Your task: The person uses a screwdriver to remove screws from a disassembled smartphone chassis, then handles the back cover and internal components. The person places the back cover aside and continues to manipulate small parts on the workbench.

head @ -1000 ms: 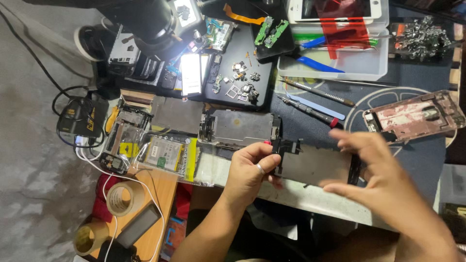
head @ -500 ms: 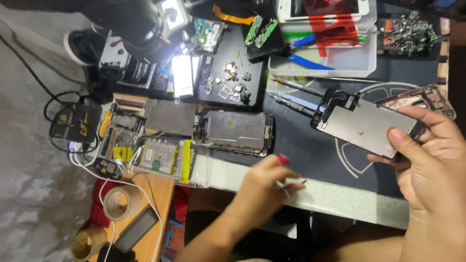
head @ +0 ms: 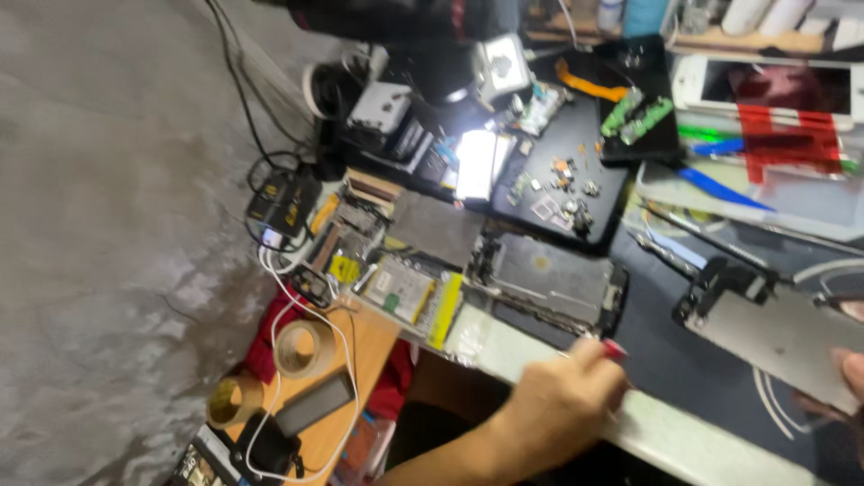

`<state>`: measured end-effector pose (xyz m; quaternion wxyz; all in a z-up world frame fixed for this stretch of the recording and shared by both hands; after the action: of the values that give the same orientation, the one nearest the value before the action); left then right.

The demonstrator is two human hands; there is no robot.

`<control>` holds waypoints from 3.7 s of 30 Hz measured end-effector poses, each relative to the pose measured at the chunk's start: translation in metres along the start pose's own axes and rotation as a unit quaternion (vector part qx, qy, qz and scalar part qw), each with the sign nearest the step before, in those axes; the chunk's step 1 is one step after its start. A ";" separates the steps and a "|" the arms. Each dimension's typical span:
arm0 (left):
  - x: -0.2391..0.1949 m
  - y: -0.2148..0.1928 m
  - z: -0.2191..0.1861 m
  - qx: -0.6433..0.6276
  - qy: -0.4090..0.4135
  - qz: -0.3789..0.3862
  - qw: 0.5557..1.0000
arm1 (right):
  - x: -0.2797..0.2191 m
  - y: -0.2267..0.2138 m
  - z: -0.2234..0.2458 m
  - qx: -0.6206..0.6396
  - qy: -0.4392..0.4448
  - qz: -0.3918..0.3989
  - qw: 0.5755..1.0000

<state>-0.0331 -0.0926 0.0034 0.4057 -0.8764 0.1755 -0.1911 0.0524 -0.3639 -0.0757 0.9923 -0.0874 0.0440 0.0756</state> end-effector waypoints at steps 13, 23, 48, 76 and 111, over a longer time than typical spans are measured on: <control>-0.013 -0.134 0.147 0.196 -0.277 -0.182 0.923 | -0.002 0.025 0.002 0.037 -0.003 0.004 0.999; 0.017 0.034 0.083 -0.532 -0.149 0.016 0.833 | -0.014 0.039 0.016 0.155 0.076 0.079 0.982; 0.006 0.048 0.077 -0.678 -0.239 0.072 0.691 | -0.014 0.032 0.025 0.274 0.135 0.077 0.949; 0.011 0.025 0.092 -0.731 -0.204 -0.059 0.648 | -0.027 0.036 0.052 0.070 -0.117 0.145 0.980; 0.126 -0.034 0.077 -0.645 -0.147 -0.081 0.745 | -0.018 0.013 0.054 0.375 0.004 -0.029 0.927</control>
<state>0.1176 -0.0809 0.0078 -0.2529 -0.9572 0.1238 0.0667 0.0367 -0.3439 -0.0233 0.9543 0.2895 0.0704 0.0247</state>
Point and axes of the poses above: each hand's wrist, its own x-axis towards the middle knuckle, its own y-axis out of the palm, z = x × y, the point moved 7 cm from there along x, towards the middle knuckle, and after that the axes turned 14 degrees about z, right-handed, at the moved point
